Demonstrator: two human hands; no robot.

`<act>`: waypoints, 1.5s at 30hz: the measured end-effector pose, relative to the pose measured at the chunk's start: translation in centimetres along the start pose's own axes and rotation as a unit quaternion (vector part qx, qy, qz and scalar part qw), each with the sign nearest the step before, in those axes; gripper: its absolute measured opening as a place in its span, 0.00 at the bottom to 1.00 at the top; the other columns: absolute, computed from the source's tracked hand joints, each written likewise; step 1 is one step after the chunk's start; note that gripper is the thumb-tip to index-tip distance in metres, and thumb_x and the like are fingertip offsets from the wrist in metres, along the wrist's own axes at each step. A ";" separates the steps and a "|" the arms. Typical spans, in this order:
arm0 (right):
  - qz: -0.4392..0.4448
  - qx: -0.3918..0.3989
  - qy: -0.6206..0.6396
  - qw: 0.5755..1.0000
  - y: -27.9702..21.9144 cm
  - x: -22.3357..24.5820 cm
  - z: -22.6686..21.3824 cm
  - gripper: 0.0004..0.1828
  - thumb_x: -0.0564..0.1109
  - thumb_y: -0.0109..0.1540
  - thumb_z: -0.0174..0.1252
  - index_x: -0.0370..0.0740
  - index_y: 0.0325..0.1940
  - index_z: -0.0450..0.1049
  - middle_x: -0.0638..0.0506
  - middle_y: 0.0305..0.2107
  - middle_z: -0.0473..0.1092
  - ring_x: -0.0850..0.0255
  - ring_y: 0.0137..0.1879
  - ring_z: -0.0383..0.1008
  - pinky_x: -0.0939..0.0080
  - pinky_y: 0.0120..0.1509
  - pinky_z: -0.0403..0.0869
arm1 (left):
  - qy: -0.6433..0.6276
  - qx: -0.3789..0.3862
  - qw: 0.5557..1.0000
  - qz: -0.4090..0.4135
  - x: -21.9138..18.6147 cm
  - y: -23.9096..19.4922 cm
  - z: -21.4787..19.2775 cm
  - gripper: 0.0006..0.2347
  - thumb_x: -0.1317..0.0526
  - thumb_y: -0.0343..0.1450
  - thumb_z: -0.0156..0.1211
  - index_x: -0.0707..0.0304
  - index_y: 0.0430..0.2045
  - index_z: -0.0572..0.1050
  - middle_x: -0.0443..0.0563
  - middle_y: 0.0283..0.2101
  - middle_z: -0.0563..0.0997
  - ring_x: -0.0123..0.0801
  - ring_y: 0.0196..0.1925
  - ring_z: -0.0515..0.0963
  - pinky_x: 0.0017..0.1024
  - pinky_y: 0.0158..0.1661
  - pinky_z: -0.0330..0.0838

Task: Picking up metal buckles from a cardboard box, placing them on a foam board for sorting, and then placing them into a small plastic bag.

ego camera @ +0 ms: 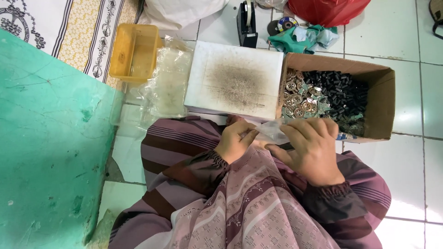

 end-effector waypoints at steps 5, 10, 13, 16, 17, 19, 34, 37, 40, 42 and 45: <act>0.032 0.008 0.049 0.998 -0.1 0.7 1.2 0.09 0.49 0.58 0.69 0.43 0.29 0.78 0.50 0.30 0.75 0.49 0.42 0.73 0.50 0.52 0.67 | 0.025 0.027 0.999 0.023 -4.3 0.0 -0.1 0.04 0.63 0.73 0.66 0.65 0.33 0.83 0.62 0.28 0.81 0.52 0.34 0.84 0.35 0.34 0.78; 0.052 -0.015 0.148 0.988 -1.9 -0.5 1.6 0.01 0.42 0.59 0.66 0.45 0.34 0.80 0.54 0.34 0.78 0.53 0.40 0.73 0.50 0.54 0.67 | 0.007 0.054 0.998 0.028 -4.9 0.1 -0.3 0.06 0.61 0.75 0.64 0.62 0.33 0.84 0.59 0.28 0.82 0.51 0.34 0.84 0.36 0.34 0.79; 0.104 -0.053 0.180 0.977 -6.2 -4.5 2.7 0.02 0.42 0.61 0.67 0.48 0.38 0.81 0.54 0.35 0.79 0.52 0.40 0.72 0.49 0.55 0.67 | -0.015 0.048 0.998 0.037 -4.1 -0.4 -0.3 0.04 0.63 0.74 0.65 0.64 0.33 0.83 0.57 0.27 0.81 0.46 0.30 0.83 0.30 0.32 0.78; 0.147 -0.088 0.260 0.950 -6.0 -7.2 1.8 0.12 0.44 0.64 0.66 0.33 0.47 0.78 0.40 0.44 0.76 0.44 0.50 0.72 0.47 0.59 0.67 | -0.034 0.034 0.998 0.036 -3.9 0.0 -0.8 0.03 0.65 0.74 0.64 0.63 0.35 0.84 0.57 0.27 0.81 0.43 0.29 0.82 0.31 0.34 0.78; 0.151 -0.072 0.332 0.928 -5.5 -7.3 2.0 0.30 0.49 0.58 0.69 0.29 0.57 0.70 0.36 0.52 0.70 0.44 0.58 0.68 0.48 0.63 0.65 | -0.045 0.033 0.998 0.037 -3.8 -0.1 -0.9 0.03 0.65 0.73 0.64 0.64 0.35 0.83 0.57 0.28 0.81 0.44 0.31 0.83 0.32 0.33 0.78; 0.153 -0.056 0.401 0.901 -5.5 -7.3 2.7 0.47 0.55 0.53 0.72 0.25 0.67 0.62 0.31 0.59 0.64 0.43 0.66 0.64 0.48 0.67 0.64 | -0.056 0.032 0.997 0.039 -4.0 -0.1 -1.1 0.03 0.65 0.73 0.65 0.65 0.35 0.82 0.57 0.29 0.81 0.44 0.33 0.84 0.33 0.33 0.78; 0.316 0.069 0.384 0.865 -2.7 -6.6 6.5 0.03 0.33 0.61 0.68 0.30 0.38 0.81 0.36 0.31 0.78 0.50 0.37 0.79 0.52 0.46 0.76 | -0.059 0.073 0.990 0.102 -5.0 3.6 -0.6 0.04 0.66 0.75 0.60 0.63 0.31 0.81 0.51 0.25 0.80 0.33 0.26 0.78 0.26 0.30 0.74; 0.440 0.081 0.264 0.854 -0.9 -10.1 8.3 0.04 0.39 0.62 0.69 0.42 0.41 0.82 0.49 0.22 0.74 0.62 0.26 0.73 0.62 0.31 0.69 | 0.005 0.034 0.994 0.106 -4.6 8.8 -0.7 0.03 0.65 0.74 0.62 0.64 0.33 0.81 0.55 0.28 0.81 0.46 0.31 0.83 0.36 0.33 0.78; 0.420 0.022 0.274 0.865 2.1 -12.6 9.4 0.03 0.38 0.64 0.67 0.40 0.42 0.80 0.48 0.19 0.73 0.61 0.25 0.74 0.60 0.30 0.70 | 0.075 -0.008 0.987 0.139 -4.6 14.5 -0.8 0.06 0.63 0.73 0.62 0.66 0.31 0.79 0.58 0.26 0.80 0.51 0.31 0.83 0.39 0.33 0.78; 0.404 -0.021 0.311 0.860 2.9 -14.7 10.5 0.05 0.38 0.67 0.65 0.37 0.45 0.76 0.48 0.24 0.74 0.67 0.29 0.72 0.67 0.34 0.69 | 0.125 -0.050 0.978 0.162 -4.5 17.7 -0.8 0.04 0.63 0.70 0.66 0.60 0.33 0.79 0.52 0.30 0.80 0.42 0.35 0.84 0.35 0.36 0.80; 0.373 -0.051 0.360 0.854 4.1 -14.4 11.9 0.07 0.34 0.68 0.63 0.30 0.48 0.74 0.48 0.29 0.71 0.66 0.34 0.67 0.69 0.37 0.66 | 0.102 -0.059 0.983 0.144 -2.8 20.0 -1.4 0.03 0.63 0.70 0.66 0.55 0.35 0.80 0.48 0.31 0.80 0.39 0.38 0.84 0.32 0.38 0.81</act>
Point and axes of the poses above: each hand's wrist, its own y-axis towards the middle knuckle, its own z-axis out of the palm, x = y × z, the point moved 7 cm from there along y, towards the middle knuckle
